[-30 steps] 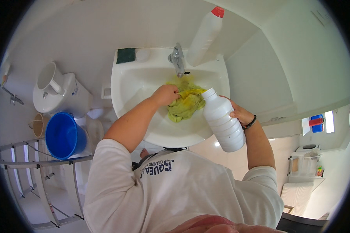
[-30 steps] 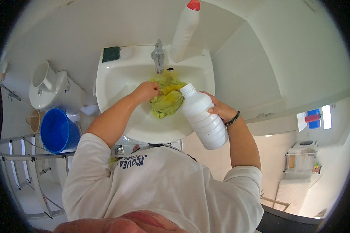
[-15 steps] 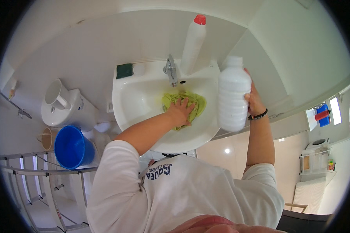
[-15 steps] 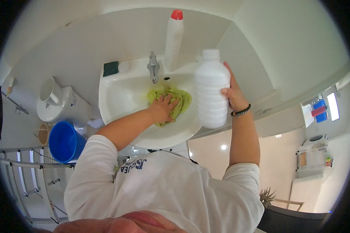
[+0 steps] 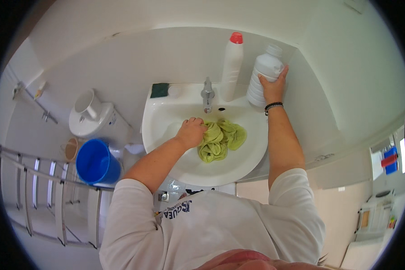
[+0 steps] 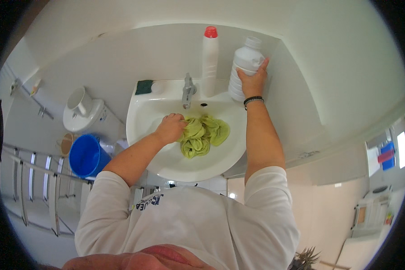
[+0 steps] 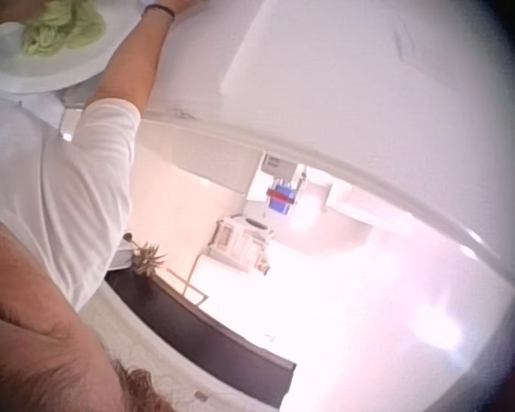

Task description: The person washes a green cloth and a brown cloth in a bathroom sink. They rinse the cloths under running water, squeeze them, and then apply a liquid from a white bottle to the green cloth before scrubbing and rinsing it again.

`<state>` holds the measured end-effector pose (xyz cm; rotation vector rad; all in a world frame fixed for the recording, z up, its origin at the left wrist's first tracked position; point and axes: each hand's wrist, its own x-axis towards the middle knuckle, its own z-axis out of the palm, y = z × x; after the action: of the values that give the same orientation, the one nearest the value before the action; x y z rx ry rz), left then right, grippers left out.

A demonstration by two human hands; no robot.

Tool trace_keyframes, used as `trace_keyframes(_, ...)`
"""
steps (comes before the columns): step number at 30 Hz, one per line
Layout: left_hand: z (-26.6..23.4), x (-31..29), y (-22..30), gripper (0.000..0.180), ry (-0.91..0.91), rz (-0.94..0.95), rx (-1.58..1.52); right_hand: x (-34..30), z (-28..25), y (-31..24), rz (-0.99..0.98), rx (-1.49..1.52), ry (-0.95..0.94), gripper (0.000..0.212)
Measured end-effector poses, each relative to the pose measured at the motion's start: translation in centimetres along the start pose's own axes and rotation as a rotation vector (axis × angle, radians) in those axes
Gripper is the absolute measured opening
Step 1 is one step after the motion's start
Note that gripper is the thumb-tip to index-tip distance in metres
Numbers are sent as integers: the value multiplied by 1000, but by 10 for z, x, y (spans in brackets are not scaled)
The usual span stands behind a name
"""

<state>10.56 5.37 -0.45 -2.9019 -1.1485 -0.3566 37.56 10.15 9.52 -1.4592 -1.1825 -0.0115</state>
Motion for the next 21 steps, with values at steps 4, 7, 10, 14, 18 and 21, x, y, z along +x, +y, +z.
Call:
trace_keyframes(4,12,-20,-6,29,-263,-275,-535,-10,21,29,-73,-24,90,95)
trace_keyframes(7,13,-17,-5,34,-430,-683,-849,-21,25,34,-93,-84,109,94)
trace_keyframes(10,15,-12,-7,40,-571,-652,-721,-27,23,39,-165,-55,61,93)
trace_keyframes(14,30,-10,-2,45,-493,-778,-1079,-34,11,45,-196,-118,28,84)
trace_keyframes(18,28,0,-4,39,-359,-813,-1542,-68,-4,38,-257,-139,-5,67)
trace_keyframes(21,-7,7,5,26,-334,-677,-1663,-111,-12,16,-42,42,-419,52)
